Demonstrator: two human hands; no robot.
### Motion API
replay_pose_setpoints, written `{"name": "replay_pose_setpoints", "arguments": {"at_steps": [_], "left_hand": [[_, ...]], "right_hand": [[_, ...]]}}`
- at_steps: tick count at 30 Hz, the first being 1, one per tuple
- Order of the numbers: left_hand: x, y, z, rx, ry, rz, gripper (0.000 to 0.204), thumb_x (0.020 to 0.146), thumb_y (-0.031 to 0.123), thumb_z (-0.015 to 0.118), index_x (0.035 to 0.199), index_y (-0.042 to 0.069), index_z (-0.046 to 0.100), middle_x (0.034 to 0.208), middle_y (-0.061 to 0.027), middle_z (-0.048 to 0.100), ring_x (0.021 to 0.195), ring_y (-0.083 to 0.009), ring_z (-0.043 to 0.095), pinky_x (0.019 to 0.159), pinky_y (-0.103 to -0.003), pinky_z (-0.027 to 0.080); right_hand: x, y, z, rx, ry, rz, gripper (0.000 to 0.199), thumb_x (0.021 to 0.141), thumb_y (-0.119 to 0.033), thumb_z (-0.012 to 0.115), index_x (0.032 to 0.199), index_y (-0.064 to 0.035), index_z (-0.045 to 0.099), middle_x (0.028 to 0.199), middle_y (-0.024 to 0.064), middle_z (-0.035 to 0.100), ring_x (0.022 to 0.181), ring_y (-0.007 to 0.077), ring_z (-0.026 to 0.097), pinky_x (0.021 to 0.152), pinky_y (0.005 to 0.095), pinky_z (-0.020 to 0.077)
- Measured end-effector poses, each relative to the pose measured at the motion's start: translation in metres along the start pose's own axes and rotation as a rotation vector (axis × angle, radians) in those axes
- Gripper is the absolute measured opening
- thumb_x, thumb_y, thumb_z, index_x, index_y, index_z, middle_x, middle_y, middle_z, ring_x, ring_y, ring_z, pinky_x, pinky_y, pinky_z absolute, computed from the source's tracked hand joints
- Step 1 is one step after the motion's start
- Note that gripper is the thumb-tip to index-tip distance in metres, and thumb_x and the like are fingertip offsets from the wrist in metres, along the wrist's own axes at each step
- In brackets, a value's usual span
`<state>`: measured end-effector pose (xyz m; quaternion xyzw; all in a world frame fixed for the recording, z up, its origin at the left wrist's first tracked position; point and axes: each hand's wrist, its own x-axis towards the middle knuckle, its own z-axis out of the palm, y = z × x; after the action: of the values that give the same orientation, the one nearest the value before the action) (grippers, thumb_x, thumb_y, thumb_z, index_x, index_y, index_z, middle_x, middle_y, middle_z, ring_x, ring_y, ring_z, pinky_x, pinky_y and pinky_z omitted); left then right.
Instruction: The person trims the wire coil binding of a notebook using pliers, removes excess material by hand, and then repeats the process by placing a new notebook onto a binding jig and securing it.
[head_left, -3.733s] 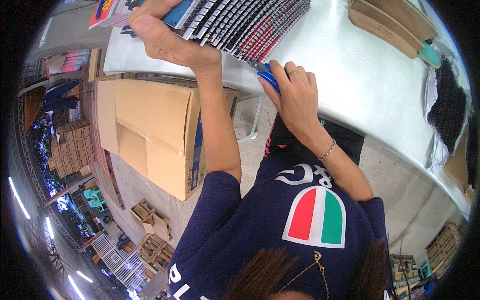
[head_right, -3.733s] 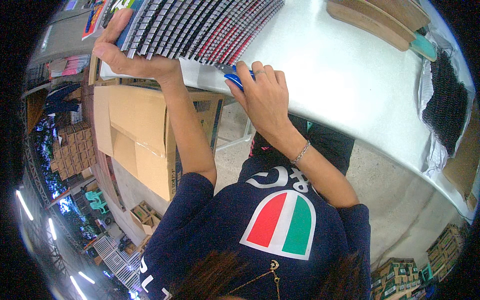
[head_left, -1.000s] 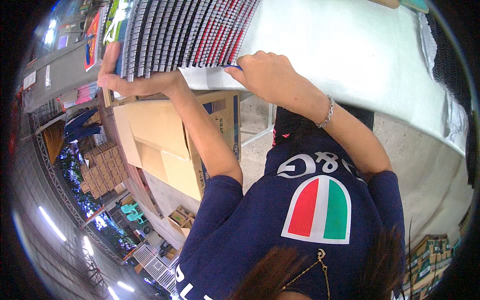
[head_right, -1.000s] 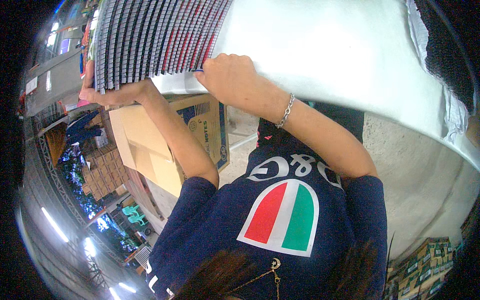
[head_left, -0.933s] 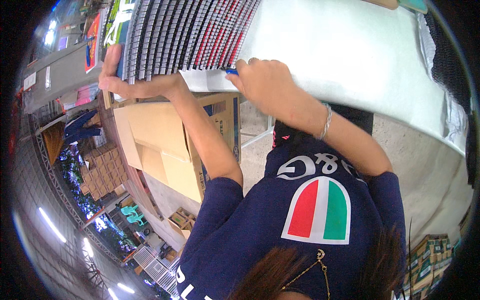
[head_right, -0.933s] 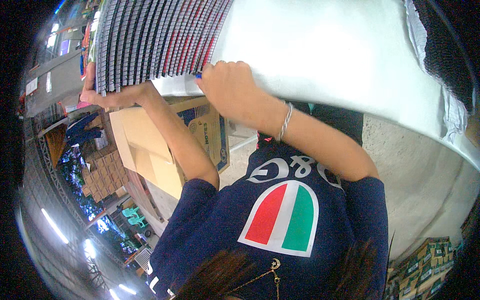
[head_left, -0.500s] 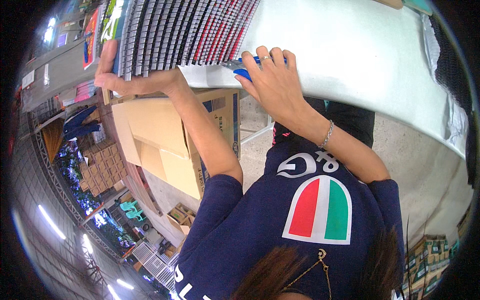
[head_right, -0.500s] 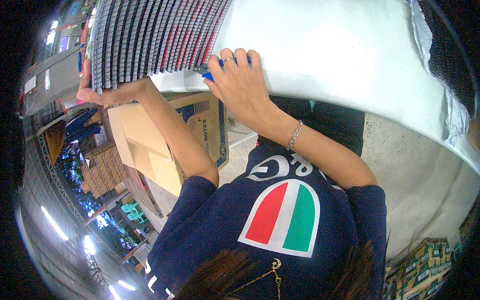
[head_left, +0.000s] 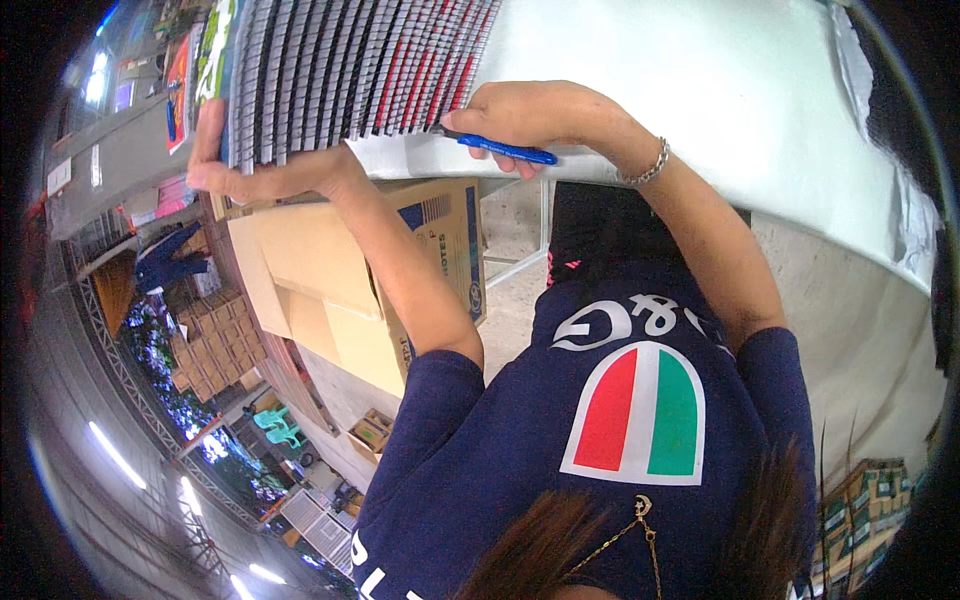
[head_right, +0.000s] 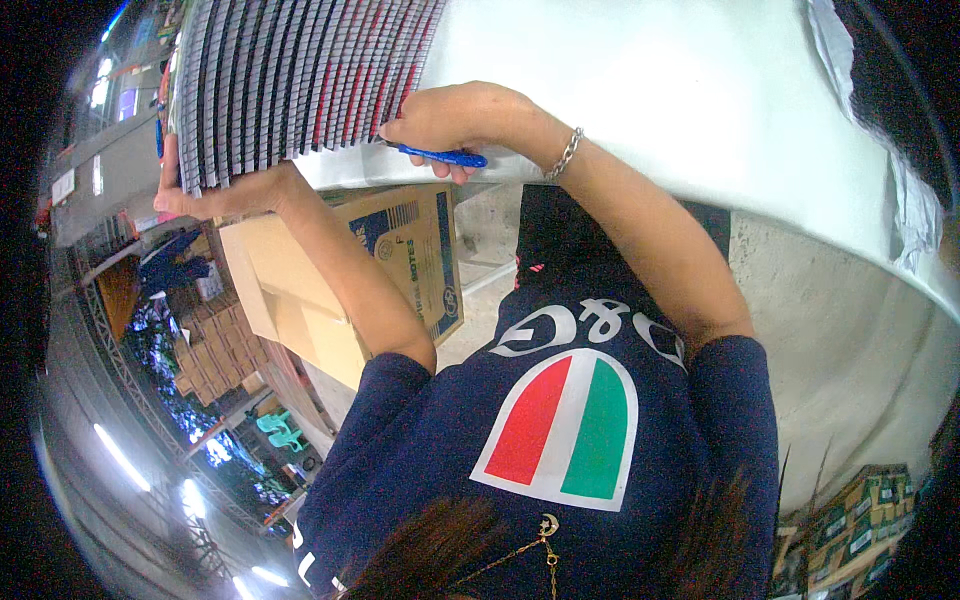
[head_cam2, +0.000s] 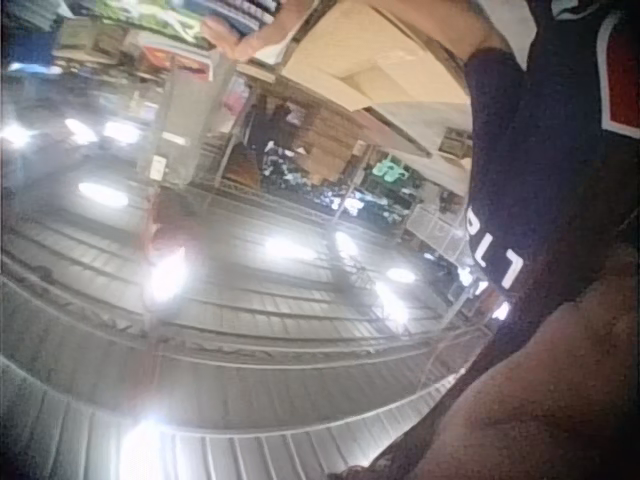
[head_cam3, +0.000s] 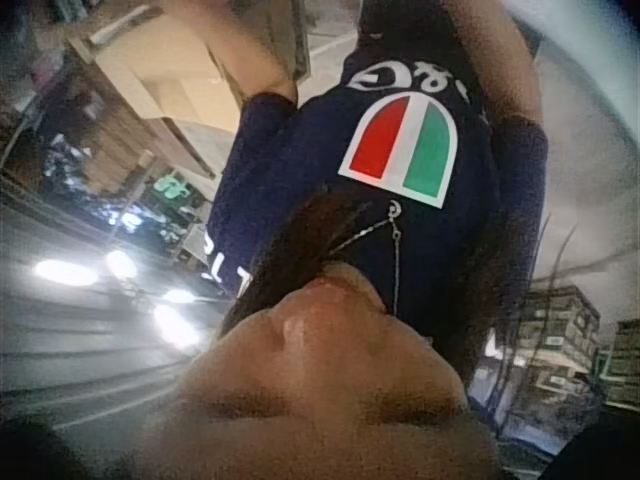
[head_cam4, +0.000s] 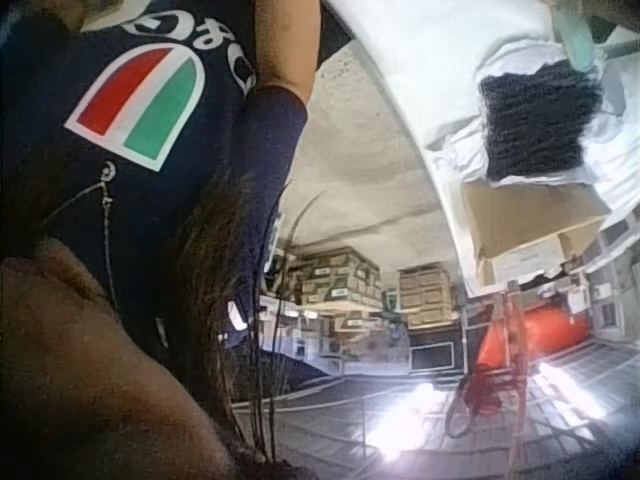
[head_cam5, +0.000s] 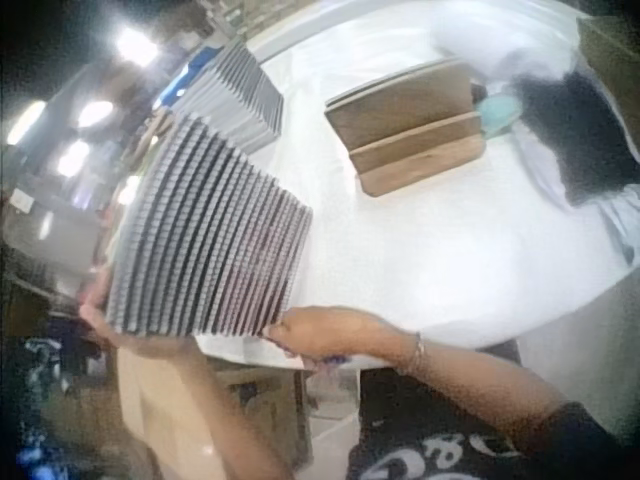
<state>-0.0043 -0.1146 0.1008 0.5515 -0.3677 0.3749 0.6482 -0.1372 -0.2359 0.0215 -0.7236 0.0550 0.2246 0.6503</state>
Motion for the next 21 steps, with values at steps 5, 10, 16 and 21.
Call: {"name": "replay_pose_setpoints", "arguments": {"at_steps": [5,10,16,21], "left_hand": [[-0.007,0.006,0.002,0.052,0.063,-0.093,0.063,0.100,0.056,0.028,0.095,0.000,0.056,0.093,-0.0113,0.056,0.090,-0.0204,0.055,0.080,-0.037,0.048],[-0.004,-0.001,-0.004,0.060,0.046,-0.065,0.065,0.099,0.057,0.029,0.097,-0.001,0.058,0.092,-0.0124,0.057,0.090,-0.0211,0.057,0.080,-0.038,0.051],[-0.005,0.000,0.001,0.013,0.096,-0.078,0.064,0.099,0.057,0.030,0.095,0.000,0.059,0.091,-0.0095,0.057,0.087,-0.0184,0.057,0.077,-0.035,0.051],[-0.006,0.006,0.005,-0.017,0.099,-0.120,0.064,0.099,0.056,0.032,0.096,0.000,0.060,0.093,-0.0098,0.057,0.090,-0.0182,0.057,0.079,-0.035,0.050]], "right_hand": [[-0.018,0.007,0.056,-0.611,0.637,-0.173,0.038,0.095,-0.039,0.052,0.096,-0.0029,0.065,0.084,0.0147,0.066,0.085,0.0267,0.064,0.079,0.0437,0.0490],[-0.021,0.030,0.074,-0.853,1.059,-0.205,0.035,0.085,-0.032,0.067,0.109,-0.0060,0.063,0.102,0.0097,0.060,0.100,0.0245,0.052,0.092,0.0415,0.0363],[-0.020,0.045,0.077,-0.812,1.118,-0.366,0.039,0.086,-0.036,0.066,0.111,-0.0062,0.060,0.104,0.0078,0.057,0.099,0.0240,0.051,0.092,0.0417,0.0363],[-0.013,0.048,0.080,-0.779,1.127,-0.411,0.040,0.087,-0.036,0.065,0.114,-0.0069,0.058,0.103,0.0094,0.057,0.098,0.0254,0.050,0.092,0.0415,0.0375]]}}
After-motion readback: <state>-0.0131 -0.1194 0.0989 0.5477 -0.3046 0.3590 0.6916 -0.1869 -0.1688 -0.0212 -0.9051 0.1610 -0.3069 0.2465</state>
